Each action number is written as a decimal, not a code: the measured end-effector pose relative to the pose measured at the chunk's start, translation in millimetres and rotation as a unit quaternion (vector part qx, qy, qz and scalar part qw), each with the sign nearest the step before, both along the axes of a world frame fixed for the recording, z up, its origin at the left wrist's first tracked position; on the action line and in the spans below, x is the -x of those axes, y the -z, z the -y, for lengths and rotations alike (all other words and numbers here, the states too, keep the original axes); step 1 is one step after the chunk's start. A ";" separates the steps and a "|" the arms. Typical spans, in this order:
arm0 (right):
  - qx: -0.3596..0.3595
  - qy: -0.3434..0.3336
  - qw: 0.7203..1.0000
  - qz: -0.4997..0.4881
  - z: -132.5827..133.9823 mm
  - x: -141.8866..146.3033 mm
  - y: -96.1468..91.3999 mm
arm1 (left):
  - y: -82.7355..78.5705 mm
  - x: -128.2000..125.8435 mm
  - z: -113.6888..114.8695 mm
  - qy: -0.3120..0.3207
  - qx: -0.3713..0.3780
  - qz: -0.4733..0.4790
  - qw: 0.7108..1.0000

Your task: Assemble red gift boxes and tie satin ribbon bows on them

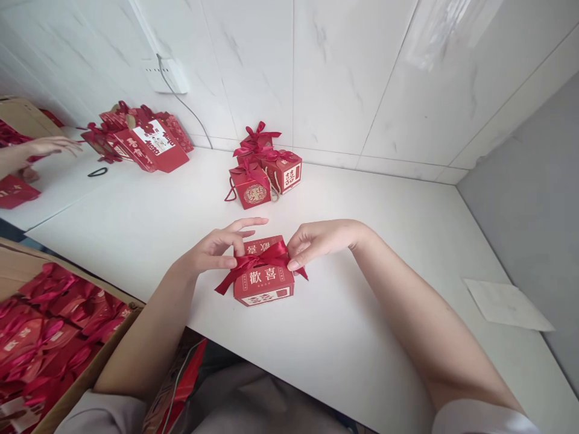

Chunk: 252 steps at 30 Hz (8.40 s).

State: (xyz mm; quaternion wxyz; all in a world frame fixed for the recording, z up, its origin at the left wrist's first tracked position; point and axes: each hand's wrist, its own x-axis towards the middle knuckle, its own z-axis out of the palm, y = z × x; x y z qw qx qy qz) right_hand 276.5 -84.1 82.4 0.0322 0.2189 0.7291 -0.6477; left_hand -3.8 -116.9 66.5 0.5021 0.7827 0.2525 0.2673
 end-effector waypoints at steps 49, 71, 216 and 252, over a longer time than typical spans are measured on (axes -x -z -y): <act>0.003 0.046 0.998 0.051 25.5 16.8 -20.7 | 12.3 -7.6 5.0 -0.134 0.113 0.067 0.982; -0.112 0.111 0.985 0.066 4.9 -11.3 -22.8 | 10.6 -5.5 5.6 -0.048 0.144 0.064 0.986; 0.062 0.310 0.915 -0.251 -28.1 21.5 60.7 | 19.8 -21.4 49.2 -0.187 0.003 -0.071 0.980; 0.066 0.336 0.910 -0.233 -45.6 -5.7 103.1 | 3.7 -17.6 -51.6 -0.241 -0.128 -0.007 0.962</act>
